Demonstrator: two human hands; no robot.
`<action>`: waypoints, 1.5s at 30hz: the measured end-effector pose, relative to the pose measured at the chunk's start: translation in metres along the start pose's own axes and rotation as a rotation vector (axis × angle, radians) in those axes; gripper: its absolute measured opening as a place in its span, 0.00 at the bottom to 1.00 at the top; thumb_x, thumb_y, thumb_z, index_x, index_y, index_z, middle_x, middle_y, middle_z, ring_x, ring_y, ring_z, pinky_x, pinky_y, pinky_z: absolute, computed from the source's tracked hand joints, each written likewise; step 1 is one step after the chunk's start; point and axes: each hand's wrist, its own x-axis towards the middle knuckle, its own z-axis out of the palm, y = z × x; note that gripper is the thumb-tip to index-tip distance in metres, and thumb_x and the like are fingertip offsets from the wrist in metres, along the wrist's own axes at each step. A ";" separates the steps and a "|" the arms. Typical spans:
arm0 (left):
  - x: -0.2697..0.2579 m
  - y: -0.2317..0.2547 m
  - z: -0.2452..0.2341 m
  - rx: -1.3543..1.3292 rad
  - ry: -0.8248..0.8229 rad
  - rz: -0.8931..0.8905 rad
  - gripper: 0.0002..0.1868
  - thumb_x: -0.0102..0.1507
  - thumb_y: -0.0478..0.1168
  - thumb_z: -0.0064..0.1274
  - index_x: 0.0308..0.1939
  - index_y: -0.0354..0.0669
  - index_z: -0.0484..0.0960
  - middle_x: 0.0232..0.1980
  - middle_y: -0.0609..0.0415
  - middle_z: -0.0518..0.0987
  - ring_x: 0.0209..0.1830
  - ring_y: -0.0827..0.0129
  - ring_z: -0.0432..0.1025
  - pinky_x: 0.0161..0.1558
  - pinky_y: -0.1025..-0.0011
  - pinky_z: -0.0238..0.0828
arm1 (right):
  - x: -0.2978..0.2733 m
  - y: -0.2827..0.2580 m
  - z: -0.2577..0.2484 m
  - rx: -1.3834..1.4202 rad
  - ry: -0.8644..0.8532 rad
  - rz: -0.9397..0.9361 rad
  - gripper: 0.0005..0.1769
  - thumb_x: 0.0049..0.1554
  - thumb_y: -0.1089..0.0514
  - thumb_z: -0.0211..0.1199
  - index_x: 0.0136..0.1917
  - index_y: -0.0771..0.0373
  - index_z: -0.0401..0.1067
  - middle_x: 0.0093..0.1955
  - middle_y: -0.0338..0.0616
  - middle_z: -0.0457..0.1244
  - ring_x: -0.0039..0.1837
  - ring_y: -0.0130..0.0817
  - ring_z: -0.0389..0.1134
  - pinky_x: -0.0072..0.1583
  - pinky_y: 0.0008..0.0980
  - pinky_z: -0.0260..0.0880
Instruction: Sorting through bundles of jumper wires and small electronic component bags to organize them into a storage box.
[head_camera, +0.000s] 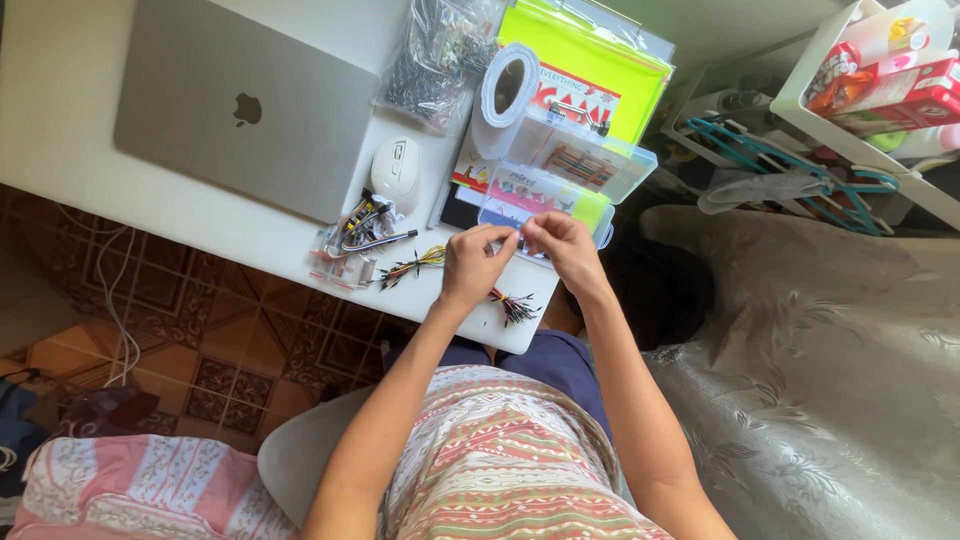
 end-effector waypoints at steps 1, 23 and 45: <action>-0.001 -0.005 -0.003 -0.002 0.001 0.000 0.07 0.63 0.39 0.62 0.38 0.38 0.87 0.32 0.51 0.83 0.21 0.73 0.70 0.26 0.72 0.67 | -0.005 -0.010 0.001 -0.002 0.000 0.000 0.12 0.65 0.56 0.64 0.50 0.69 0.76 0.42 0.40 0.67 0.45 0.26 0.67 0.50 0.26 0.68; -0.038 -0.033 -0.016 -0.736 -0.089 -0.411 0.08 0.64 0.38 0.62 0.42 0.35 0.84 0.37 0.56 0.84 0.34 0.81 0.76 0.36 0.81 0.72 | -0.066 -0.024 0.076 0.028 -0.032 -0.006 0.09 0.65 0.58 0.60 0.47 0.66 0.72 0.31 0.35 0.62 0.33 0.19 0.60 0.36 0.21 0.60; -0.045 -0.068 -0.020 -0.913 0.251 -0.613 0.08 0.64 0.43 0.63 0.40 0.42 0.84 0.38 0.59 0.85 0.33 0.82 0.73 0.38 0.81 0.64 | -0.018 -0.009 0.060 -0.477 -0.058 -0.199 0.05 0.64 0.60 0.61 0.50 0.63 0.76 0.40 0.39 0.70 0.41 0.27 0.71 0.45 0.30 0.71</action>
